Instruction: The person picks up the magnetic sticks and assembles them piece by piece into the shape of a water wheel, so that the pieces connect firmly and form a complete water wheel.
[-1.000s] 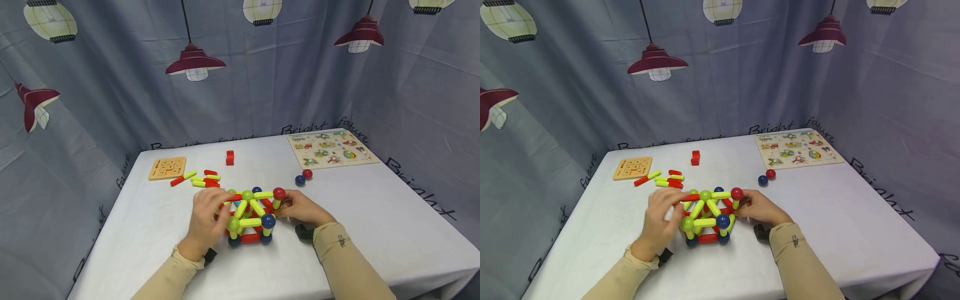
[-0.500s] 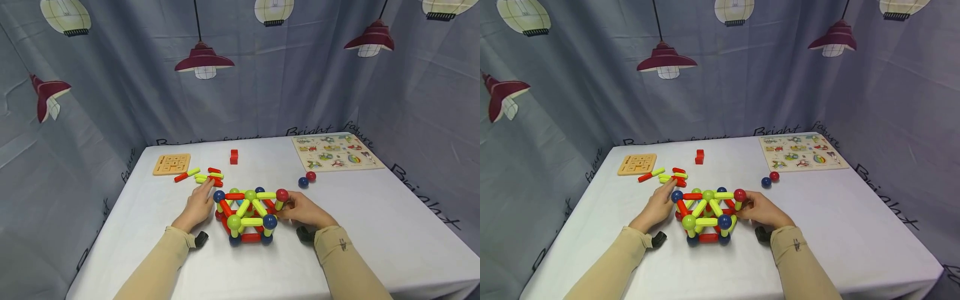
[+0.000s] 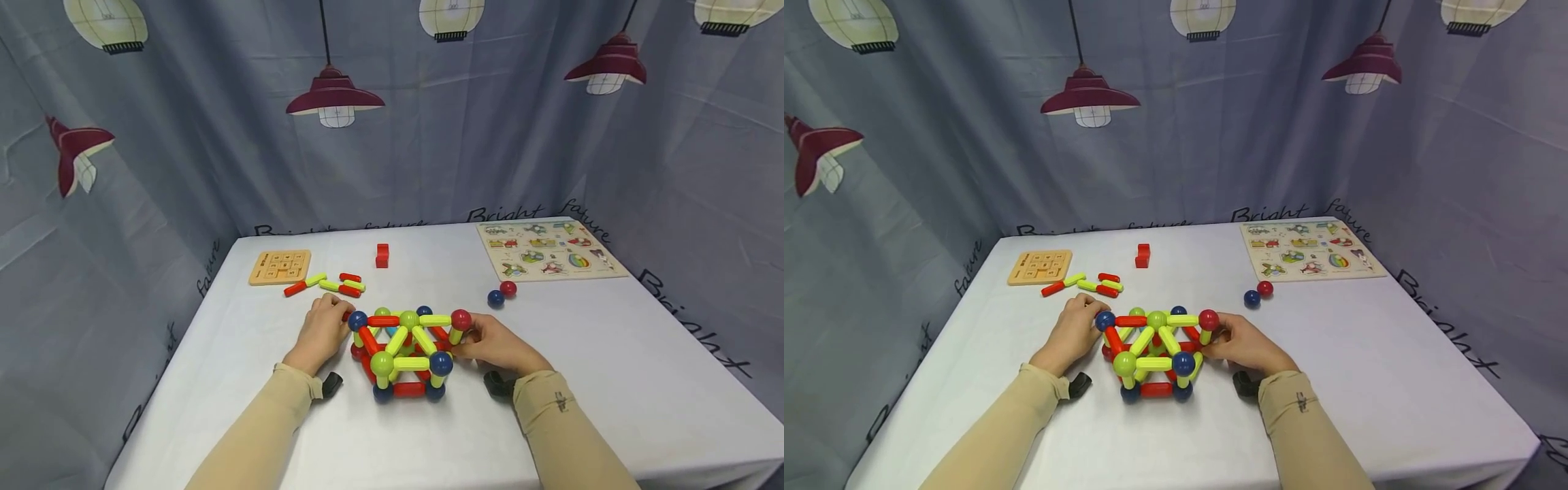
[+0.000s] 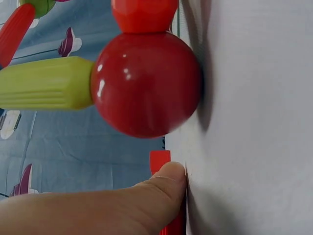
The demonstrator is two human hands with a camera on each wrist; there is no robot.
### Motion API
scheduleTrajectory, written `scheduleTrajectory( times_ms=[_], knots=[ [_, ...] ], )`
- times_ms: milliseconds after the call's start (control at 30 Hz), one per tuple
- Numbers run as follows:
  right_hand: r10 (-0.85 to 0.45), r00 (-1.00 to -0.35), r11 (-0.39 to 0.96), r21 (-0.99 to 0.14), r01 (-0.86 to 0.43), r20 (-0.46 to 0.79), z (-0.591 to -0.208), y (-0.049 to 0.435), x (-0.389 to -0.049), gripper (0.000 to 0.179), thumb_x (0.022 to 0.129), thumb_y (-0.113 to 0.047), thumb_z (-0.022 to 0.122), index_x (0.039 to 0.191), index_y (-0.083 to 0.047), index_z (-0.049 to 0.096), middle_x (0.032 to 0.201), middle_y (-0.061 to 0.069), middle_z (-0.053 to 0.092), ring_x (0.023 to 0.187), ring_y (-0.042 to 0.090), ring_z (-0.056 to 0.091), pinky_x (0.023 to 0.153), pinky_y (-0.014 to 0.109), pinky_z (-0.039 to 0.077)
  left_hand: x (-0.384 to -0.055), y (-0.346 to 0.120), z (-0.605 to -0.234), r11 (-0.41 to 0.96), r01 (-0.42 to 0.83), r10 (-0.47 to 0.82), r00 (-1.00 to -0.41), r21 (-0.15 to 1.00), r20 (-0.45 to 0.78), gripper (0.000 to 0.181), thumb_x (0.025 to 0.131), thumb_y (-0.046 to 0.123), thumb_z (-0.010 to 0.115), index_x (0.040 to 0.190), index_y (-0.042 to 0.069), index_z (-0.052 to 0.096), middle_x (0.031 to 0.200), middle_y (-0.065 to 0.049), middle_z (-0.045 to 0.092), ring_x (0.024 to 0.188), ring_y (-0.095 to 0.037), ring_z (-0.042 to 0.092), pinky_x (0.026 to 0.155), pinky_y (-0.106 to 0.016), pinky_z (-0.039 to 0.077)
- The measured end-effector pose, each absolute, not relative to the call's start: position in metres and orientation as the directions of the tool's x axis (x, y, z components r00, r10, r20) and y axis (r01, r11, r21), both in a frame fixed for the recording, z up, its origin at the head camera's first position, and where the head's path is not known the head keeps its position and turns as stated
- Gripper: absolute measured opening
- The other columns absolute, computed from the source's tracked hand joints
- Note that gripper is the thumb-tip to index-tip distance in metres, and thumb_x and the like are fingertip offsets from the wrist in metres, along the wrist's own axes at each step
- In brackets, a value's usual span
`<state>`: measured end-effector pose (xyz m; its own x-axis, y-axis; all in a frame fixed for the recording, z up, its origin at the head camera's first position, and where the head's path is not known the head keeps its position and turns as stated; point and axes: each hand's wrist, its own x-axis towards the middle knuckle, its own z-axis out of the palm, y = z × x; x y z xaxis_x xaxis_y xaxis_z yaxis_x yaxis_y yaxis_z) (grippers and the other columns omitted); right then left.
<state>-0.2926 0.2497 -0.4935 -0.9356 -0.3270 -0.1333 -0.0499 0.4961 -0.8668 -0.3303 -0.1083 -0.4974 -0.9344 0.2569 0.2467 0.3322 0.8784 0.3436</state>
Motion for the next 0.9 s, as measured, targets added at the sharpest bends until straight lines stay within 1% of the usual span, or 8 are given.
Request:
scheduleTrajectory(
  times_ms=[33, 100, 267, 367, 500, 667, 767, 900],
  knots=[
    [-0.323, -0.936, 0.495, -0.868, -0.043, -0.138, -0.493, 0.250, -0.292, 0.047, 0.083, -0.023, 0.085, 0.124, -0.010, 0.066, 0.080, 0.010, 0.064, 0.066, 0.026, 0.057, 0.060, 0.035, 0.051, -0.330, -0.108, -0.496, 0.878, 0.330, 0.251, -0.935, 0.347, 0.252, 0.023, 0.094, 0.014, 0.074, 0.117, 0.012, 0.074, 0.115, -0.009, 0.059, 0.108, -0.028, 0.054, 0.094, -0.041, 0.050],
    [-0.317, -0.937, 0.496, -0.867, -0.033, -0.145, -0.492, 0.250, -0.292, 0.046, 0.083, -0.023, 0.085, 0.123, -0.010, 0.067, 0.080, 0.010, 0.064, 0.066, 0.025, 0.057, 0.060, 0.035, 0.051, -0.330, -0.107, -0.495, 0.878, 0.322, 0.244, -0.938, 0.356, 0.246, 0.022, 0.094, 0.018, 0.076, 0.115, 0.010, 0.075, 0.112, -0.009, 0.060, 0.104, -0.027, 0.055, 0.092, -0.040, 0.051],
    [-0.317, -0.938, 0.497, -0.867, -0.042, -0.137, -0.489, 0.249, -0.290, 0.050, 0.083, -0.021, 0.084, 0.128, -0.009, 0.065, 0.081, 0.009, 0.064, 0.066, 0.026, 0.057, 0.060, 0.035, 0.051, -0.329, -0.108, -0.494, 0.868, 0.291, 0.229, -0.953, 0.401, 0.198, 0.026, 0.096, 0.013, 0.073, 0.121, 0.007, 0.073, 0.113, -0.010, 0.057, 0.103, -0.025, 0.056, 0.092, -0.038, 0.052],
    [-0.328, -0.936, 0.494, -0.868, -0.057, -0.126, -0.489, 0.249, -0.290, 0.051, 0.084, -0.019, 0.083, 0.131, -0.008, 0.064, 0.082, 0.009, 0.063, 0.067, 0.026, 0.057, 0.060, 0.035, 0.051, -0.329, -0.109, -0.494, 0.865, 0.274, 0.216, -0.959, 0.421, 0.181, 0.025, 0.097, 0.014, 0.072, 0.122, 0.009, 0.072, 0.114, -0.009, 0.056, 0.102, -0.025, 0.055, 0.091, -0.038, 0.052],
    [-0.335, -0.935, 0.489, -0.870, -0.065, -0.119, -0.488, 0.250, -0.290, 0.052, 0.084, -0.018, 0.083, 0.131, -0.008, 0.064, 0.082, 0.010, 0.062, 0.068, 0.026, 0.057, 0.059, 0.035, 0.051, -0.331, -0.111, -0.497, 0.868, 0.248, 0.193, -0.967, 0.431, 0.169, 0.023, 0.099, 0.021, 0.071, 0.121, 0.015, 0.071, 0.115, -0.007, 0.057, 0.104, -0.024, 0.055, 0.093, -0.039, 0.053],
    [-0.324, -0.938, 0.494, -0.868, -0.055, -0.126, -0.488, 0.250, -0.290, 0.053, 0.083, -0.019, 0.084, 0.131, -0.008, 0.064, 0.082, 0.009, 0.062, 0.069, 0.026, 0.058, 0.060, 0.035, 0.051, -0.332, -0.110, -0.497, 0.856, 0.253, 0.189, -0.965, 0.451, 0.183, 0.027, 0.099, 0.022, 0.071, 0.125, 0.017, 0.069, 0.114, -0.005, 0.065, 0.103, -0.023, 0.060, 0.096, -0.043, 0.055],
    [-0.317, -0.939, 0.499, -0.865, -0.047, -0.132, -0.489, 0.250, -0.290, 0.053, 0.083, -0.020, 0.084, 0.131, -0.009, 0.065, 0.083, 0.009, 0.063, 0.069, 0.026, 0.058, 0.061, 0.035, 0.051, -0.330, -0.109, -0.491, 0.815, 0.263, 0.174, -0.961, 0.516, 0.215, 0.032, 0.099, 0.023, 0.070, 0.130, 0.017, 0.068, 0.115, -0.004, 0.070, 0.102, -0.023, 0.064, 0.097, -0.044, 0.055],
    [-0.308, -0.941, 0.511, -0.859, -0.038, -0.142, -0.490, 0.248, -0.291, 0.050, 0.082, -0.021, 0.084, 0.127, -0.009, 0.066, 0.082, 0.009, 0.064, 0.069, 0.026, 0.058, 0.061, 0.035, 0.052, -0.321, -0.107, -0.468, 0.715, 0.263, 0.122, -0.959, 0.648, 0.255, 0.037, 0.100, 0.023, 0.069, 0.136, 0.015, 0.066, 0.115, -0.006, 0.072, 0.101, -0.024, 0.066, 0.089, -0.041, 0.058]
  ],
)
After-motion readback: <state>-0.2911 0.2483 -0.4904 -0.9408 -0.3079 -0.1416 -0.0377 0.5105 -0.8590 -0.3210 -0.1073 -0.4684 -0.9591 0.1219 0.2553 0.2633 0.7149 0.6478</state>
